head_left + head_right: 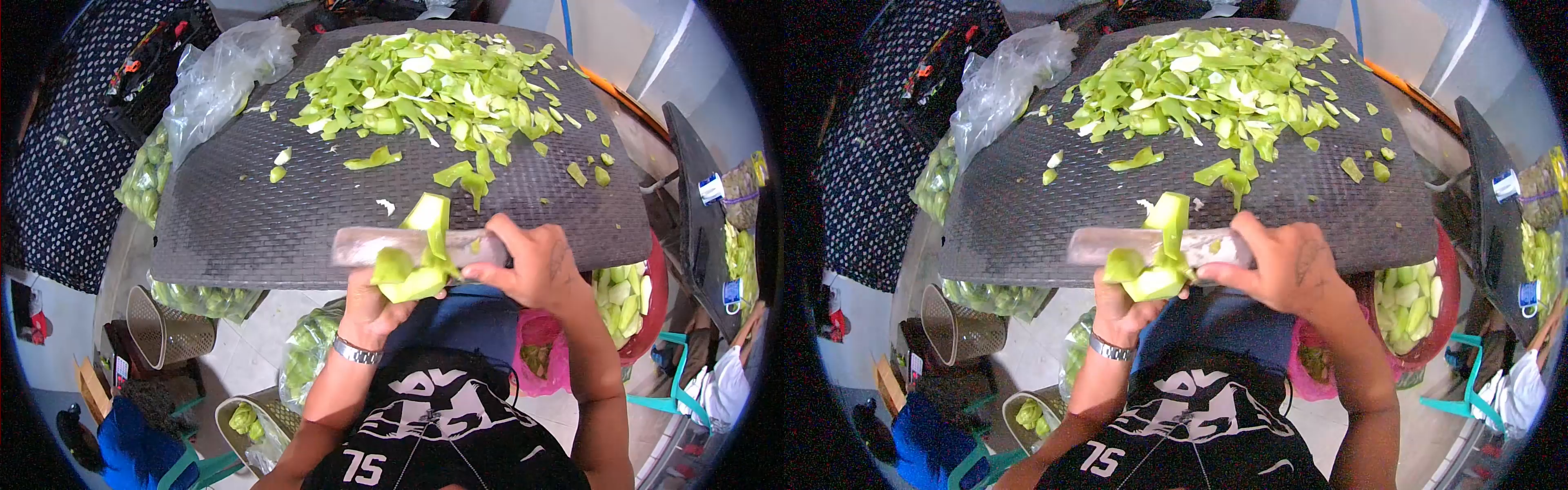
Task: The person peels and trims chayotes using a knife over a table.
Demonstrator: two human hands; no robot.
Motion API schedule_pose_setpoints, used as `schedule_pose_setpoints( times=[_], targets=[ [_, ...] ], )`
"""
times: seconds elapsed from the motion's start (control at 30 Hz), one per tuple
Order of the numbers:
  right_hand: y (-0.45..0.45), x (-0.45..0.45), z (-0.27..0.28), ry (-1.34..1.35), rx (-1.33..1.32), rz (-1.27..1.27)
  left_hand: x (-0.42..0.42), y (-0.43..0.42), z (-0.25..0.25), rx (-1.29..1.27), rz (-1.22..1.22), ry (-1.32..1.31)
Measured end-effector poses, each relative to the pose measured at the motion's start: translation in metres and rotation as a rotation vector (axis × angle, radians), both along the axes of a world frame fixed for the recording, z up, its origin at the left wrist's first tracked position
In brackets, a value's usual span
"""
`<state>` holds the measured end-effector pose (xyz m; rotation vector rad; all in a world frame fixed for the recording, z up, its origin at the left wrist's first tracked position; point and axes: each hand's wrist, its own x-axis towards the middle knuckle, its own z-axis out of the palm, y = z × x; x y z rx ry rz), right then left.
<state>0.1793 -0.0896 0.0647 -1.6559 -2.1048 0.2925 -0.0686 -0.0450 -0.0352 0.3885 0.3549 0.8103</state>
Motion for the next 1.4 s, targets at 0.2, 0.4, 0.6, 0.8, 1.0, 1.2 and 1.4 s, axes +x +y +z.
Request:
schedule_pose_setpoints(
  times=[0.2,0.4,0.6,0.8,1.0,1.2,1.4],
  targets=[
    [0.006,0.036,-0.018,-0.113,0.068,-0.102,0.003,0.003,0.025,-0.090,-0.054,-0.068],
    [0.007,0.045,-0.025,-0.133,0.065,-0.184,0.003,0.004,0.030,-0.135,-0.057,-0.038],
    [0.037,0.103,-0.030,0.055,-0.214,-0.711,-0.004,-0.005,0.043,-0.140,0.033,0.037],
    [0.032,0.070,-0.018,0.201,0.020,-0.497,0.015,0.017,0.046,-0.115,0.267,0.240],
    [0.033,0.011,-0.029,1.066,-0.007,-0.409,0.012,0.034,0.045,-0.216,0.219,0.005],
    [-0.003,-0.033,-0.020,0.975,-0.350,-0.368,0.027,0.038,0.047,-0.135,0.276,0.104],
    [-0.029,-0.084,-0.041,0.968,-0.200,-0.230,0.042,0.042,0.040,-0.216,0.332,-0.003]
  ],
)
